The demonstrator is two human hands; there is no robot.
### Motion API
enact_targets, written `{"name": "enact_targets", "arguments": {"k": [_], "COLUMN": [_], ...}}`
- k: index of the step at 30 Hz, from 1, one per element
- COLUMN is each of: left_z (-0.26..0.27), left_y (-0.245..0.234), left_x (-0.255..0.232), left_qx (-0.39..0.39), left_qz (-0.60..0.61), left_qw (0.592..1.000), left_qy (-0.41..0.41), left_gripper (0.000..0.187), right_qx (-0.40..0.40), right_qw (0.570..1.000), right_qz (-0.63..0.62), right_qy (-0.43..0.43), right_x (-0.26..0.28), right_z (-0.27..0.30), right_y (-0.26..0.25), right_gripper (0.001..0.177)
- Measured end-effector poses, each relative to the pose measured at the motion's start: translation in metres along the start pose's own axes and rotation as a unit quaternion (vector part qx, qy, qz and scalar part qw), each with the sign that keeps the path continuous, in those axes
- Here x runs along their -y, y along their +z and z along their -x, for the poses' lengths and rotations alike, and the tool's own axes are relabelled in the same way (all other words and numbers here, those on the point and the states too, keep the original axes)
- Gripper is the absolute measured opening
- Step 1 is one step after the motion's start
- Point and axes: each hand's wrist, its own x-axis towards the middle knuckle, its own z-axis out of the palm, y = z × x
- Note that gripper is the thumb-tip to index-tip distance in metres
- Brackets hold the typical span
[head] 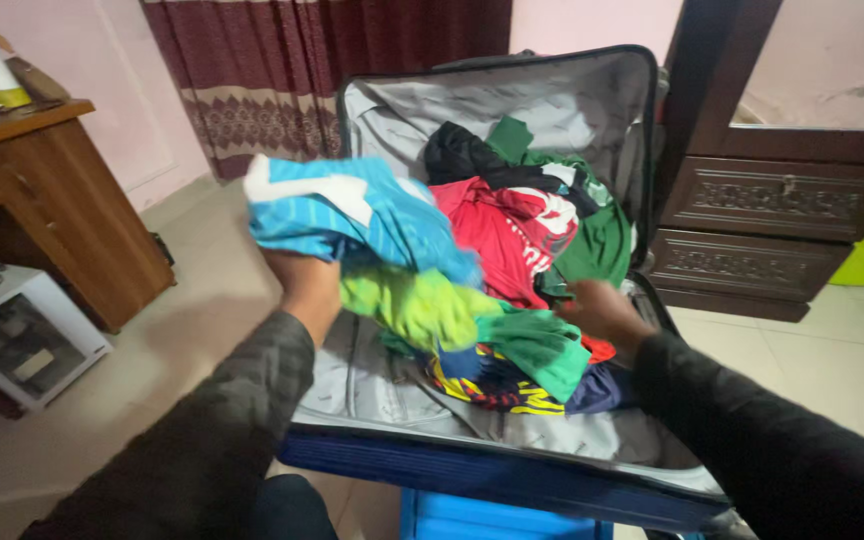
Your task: The person folds various colorful clothes and places them into an open suitcase. The person handles shirts and other garments one by one, folding them and arranging them inside the suitcase.
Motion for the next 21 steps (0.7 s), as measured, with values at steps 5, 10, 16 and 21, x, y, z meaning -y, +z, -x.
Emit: {"name": "enact_targets", "arguments": {"k": [5, 10, 16, 21], "left_z": [-0.021, 0.016, 0.057, 0.070], "left_y": [-0.014, -0.022, -0.024, -0.022], "left_x": [-0.015, -0.010, -0.017, -0.022], "left_qx": [-0.050, 0.013, 0.064, 0.092], "left_qz": [0.001, -0.215, -0.137, -0.132], "left_qw": [0.999, 0.976, 0.987, 0.986], "left_qy": [-0.020, -0.025, -0.052, -0.049], "left_gripper": [0.029, 0.030, 0.032, 0.030], "right_qx": [0.000, 0.134, 0.091, 0.032], "right_qw": [0.984, 0.974, 0.973, 0.989], "right_qz": [0.045, 0.181, 0.213, 0.140], "right_qy": [-0.173, 0.015, 0.008, 0.036], "right_x": [-0.017, 0.046, 0.002, 0.006], "right_z": [0.021, 0.059, 0.038, 0.034], "right_y": [0.064, 0.063, 0.084, 0.067], "right_gripper": [0.132, 0.151, 0.101, 0.061]}}
